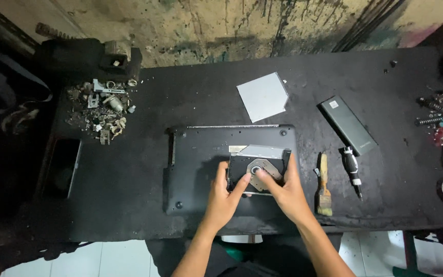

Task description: Cleaning a laptop optical drive with a brush and then using a screwdriver to work on it.

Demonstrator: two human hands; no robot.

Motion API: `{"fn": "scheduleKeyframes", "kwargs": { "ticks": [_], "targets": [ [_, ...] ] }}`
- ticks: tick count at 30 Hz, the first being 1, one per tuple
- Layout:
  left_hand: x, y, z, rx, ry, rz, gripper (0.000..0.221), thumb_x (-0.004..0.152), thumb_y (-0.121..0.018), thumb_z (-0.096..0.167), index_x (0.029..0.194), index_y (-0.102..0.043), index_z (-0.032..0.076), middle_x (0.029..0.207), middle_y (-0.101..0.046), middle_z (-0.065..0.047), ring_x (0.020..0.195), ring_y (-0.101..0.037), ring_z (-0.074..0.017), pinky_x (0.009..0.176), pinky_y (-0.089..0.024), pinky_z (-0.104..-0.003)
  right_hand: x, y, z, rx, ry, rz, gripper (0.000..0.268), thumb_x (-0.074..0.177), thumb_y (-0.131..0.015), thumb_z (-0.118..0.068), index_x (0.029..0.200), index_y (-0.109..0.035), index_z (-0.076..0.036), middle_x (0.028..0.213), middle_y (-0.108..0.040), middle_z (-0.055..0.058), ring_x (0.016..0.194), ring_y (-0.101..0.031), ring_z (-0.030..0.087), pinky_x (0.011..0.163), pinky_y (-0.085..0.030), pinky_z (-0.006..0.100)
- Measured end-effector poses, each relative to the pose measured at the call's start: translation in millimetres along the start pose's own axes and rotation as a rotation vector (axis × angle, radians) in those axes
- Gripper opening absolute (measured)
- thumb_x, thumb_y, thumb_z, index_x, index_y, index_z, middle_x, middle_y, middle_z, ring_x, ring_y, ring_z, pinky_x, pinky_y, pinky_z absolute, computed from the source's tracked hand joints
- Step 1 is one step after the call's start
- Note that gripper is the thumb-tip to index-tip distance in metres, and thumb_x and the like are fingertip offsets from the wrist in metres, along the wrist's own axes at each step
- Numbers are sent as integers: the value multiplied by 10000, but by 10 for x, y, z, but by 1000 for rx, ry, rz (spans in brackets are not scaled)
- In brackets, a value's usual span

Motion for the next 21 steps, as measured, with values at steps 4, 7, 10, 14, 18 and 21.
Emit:
{"fn": "scheduleKeyframes", "kwargs": {
  "ticks": [4, 7, 10, 14, 18, 21],
  "targets": [
    [-1, -6, 48, 7, 4, 15, 392, 959, -719, 233, 1213, -585, -33, 1048, -775, -278, 1021, -742, -269, 865, -599, -425, 12, 15, 151, -29, -9, -27, 1214, 772, -873, -217, 1647, -58, -8, 1662, -147, 341, 1524, -137, 508, 1204, -134, 660],
    [-8, -30, -18, -16, 89, -54, 311, 954, -621, 319, 1174, -544, 112, 1065, -734, -42, 910, -707, -119, 708, -707, -285, 114, 136, 400, 12, 142, -40, 683, 939, -614, -275, 1552, -347, -136, 1505, -536, 67, 1369, -548, 199, 1135, -453, 355],
    [-11, 0, -42, 28, 22, -31, 292, 970, -628, 326, 1150, -550, 111, 1069, -726, -39, 964, -700, -147, 807, -575, -271, 95, 112, 351, 50, 28, -65, 825, 812, -765, -160, 1519, -340, -135, 1378, -614, 76, 1217, -651, 187, 1045, -538, 350],
    [-18, -10, -20, 2, 33, -58, 318, 968, -618, 321, 1193, -554, 104, 1092, -734, -49, 972, -705, -143, 776, -632, -281, 102, 111, 342, -5, 60, -41, 846, 852, -700, -287, 1573, -284, -135, 1520, -507, 57, 1380, -521, 181, 1141, -428, 366],
    [-15, -7, -11, 10, 46, -36, 265, 977, -629, 313, 1131, -553, 111, 975, -693, -13, 892, -653, -110, 789, -554, -261, 83, 135, 318, 93, -33, -107, 905, 792, -775, -133, 1554, -287, -165, 1393, -609, 81, 1215, -662, 201, 1055, -544, 361],
    [-5, -34, 43, -51, 57, -70, 271, 971, -614, 279, 1154, -552, 89, 1033, -698, -58, 905, -670, -124, 684, -709, -300, 122, 142, 386, 3, 92, -55, 774, 934, -597, -309, 1607, -250, -153, 1592, -454, 47, 1437, -480, 188, 1160, -405, 360]
  ]
}}
Point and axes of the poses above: each hand's wrist, its own x-axis towards the middle knuckle, its own y-axis out of the back of the hand, z = x × y, the point moved 1 cm from there along x, towards the middle knuckle
